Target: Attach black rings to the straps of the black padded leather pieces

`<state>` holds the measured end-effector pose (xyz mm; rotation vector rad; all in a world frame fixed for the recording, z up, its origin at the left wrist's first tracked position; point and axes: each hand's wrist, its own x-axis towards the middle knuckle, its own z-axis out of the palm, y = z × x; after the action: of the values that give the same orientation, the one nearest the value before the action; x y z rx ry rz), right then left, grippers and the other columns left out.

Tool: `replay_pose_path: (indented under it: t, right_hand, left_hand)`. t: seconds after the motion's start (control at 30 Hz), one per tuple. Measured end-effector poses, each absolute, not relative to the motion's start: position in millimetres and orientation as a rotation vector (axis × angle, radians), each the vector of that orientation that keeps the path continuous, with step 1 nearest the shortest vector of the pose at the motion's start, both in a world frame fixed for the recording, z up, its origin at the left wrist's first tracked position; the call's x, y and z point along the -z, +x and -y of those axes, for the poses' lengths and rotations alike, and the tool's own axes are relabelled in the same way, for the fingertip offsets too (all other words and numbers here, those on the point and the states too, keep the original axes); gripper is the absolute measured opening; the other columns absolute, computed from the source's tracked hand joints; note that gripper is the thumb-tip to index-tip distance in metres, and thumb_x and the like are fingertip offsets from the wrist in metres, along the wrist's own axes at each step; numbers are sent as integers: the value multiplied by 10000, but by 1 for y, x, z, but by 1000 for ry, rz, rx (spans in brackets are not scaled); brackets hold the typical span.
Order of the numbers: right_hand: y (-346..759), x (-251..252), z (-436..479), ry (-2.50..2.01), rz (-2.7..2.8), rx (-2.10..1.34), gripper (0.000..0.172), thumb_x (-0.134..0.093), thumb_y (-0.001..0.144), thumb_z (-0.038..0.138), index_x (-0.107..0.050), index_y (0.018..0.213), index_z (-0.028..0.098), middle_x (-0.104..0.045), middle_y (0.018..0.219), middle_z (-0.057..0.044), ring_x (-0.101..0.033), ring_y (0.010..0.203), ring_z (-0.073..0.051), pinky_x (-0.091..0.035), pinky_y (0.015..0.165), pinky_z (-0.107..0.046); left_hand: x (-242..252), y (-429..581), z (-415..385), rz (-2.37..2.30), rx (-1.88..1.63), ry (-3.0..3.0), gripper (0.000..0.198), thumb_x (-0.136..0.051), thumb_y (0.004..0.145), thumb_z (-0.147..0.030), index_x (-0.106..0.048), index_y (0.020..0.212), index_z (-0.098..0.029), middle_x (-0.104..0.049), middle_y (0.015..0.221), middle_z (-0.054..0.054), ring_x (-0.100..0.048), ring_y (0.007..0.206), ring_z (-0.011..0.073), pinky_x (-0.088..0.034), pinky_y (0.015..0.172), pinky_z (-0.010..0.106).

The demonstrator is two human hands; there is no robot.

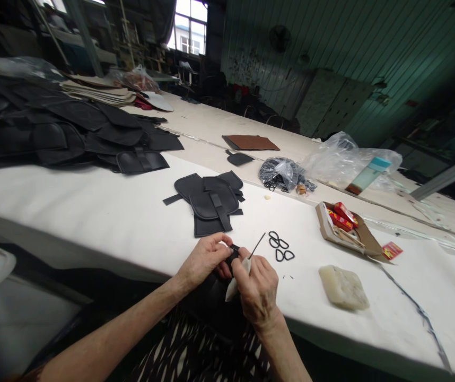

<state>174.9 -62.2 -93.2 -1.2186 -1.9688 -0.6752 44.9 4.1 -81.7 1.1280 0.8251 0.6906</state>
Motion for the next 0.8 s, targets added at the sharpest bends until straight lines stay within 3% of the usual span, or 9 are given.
replay_pose_path:
  t: [0.2, 0.37, 0.53, 0.8]
  right_hand:
    - [173, 94, 65, -1222, 1912, 550, 203, -438, 869, 57, -584, 913, 191, -682, 923, -111, -628, 730, -186, -469, 626, -305]
    - [172, 111, 72, -1364, 1630, 138, 153, -467, 880, 148, -595, 943, 204, -675, 880, -68, -610, 684, -173, -485, 591, -297]
    - [165, 106, 73, -1432, 1391, -117, 42, -543, 861, 225, -580, 872, 207, -660, 826, -35, -626, 696, -164, -492, 604, -273]
    - [157, 90, 63, -1494, 1079, -489, 191, -659, 752, 273, -508, 854, 217, -628, 868, -13, -576, 675, -143, -470, 587, -259]
  left_hand:
    - [86, 43, -4, -780, -724, 1128, 181, -484, 718, -148, -489, 897, -168, -544, 513, -70, -611, 445, 128, -472, 446, 195]
    - [88, 42, -5, -732, -707, 1115, 331, -540, 656, -106, -544, 985, -135, -572, 593, -50, -591, 464, 107, -484, 495, 214]
    - [84, 41, -6, -753, -686, 1110, 219, -532, 646, -85, -609, 848, -120, -593, 559, -24, -583, 476, 98, -454, 491, 188]
    - [89, 42, -2, -759, -759, 1162, 160, -532, 685, -128, -573, 838, -141, -585, 546, -27, -594, 487, 118, -464, 483, 205]
